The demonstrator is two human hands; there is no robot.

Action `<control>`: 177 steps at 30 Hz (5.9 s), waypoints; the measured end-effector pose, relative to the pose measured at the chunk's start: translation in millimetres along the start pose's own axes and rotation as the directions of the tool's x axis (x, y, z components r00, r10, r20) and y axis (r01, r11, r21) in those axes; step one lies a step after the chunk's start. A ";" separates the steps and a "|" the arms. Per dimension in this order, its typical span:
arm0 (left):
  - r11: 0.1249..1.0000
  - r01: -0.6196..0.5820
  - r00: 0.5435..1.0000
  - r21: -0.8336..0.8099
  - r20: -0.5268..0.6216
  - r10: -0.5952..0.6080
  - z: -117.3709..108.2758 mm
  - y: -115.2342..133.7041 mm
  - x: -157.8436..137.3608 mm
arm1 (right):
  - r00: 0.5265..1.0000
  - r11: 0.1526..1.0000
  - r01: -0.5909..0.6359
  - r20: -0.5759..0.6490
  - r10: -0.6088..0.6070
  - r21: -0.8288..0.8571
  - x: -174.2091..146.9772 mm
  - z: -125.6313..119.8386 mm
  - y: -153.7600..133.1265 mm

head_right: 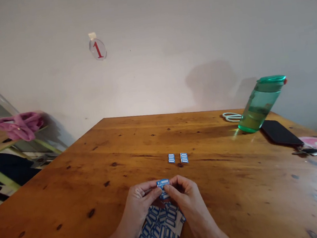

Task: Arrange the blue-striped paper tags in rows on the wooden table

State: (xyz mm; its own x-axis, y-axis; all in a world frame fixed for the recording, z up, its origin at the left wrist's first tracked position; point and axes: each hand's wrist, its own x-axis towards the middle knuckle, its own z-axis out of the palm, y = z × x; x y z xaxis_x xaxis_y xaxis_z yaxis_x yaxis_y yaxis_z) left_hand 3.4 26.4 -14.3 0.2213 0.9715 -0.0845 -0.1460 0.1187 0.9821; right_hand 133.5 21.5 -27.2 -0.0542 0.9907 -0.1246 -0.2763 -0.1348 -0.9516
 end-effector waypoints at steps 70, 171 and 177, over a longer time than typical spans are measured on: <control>0.945 -0.077 0.971 -0.317 -0.237 0.000 -18.0 21.2 5.8 | 0.743 0.189 0.518 0.549 0.383 -0.834 -50.4 18.0 -28.5; 0.984 -0.090 0.947 -0.157 -0.319 0.036 -18.5 25.3 4.8 | 0.977 0.890 0.084 0.212 0.014 -0.447 -10.6 7.5 -15.5; 0.986 -0.091 0.946 -0.139 -0.321 0.042 -20.0 21.4 7.9 | 0.924 0.821 0.174 0.379 0.055 -0.544 -22.9 23.5 -7.5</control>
State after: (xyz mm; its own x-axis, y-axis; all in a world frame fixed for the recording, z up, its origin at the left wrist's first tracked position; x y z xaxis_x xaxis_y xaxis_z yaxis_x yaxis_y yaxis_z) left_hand -17.2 40.7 2.7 -0.1062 0.9900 -0.0925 -0.2982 0.0570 0.9528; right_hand 114.2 -0.6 -10.6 -0.4291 0.9012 -0.0608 0.2854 0.0714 -0.9557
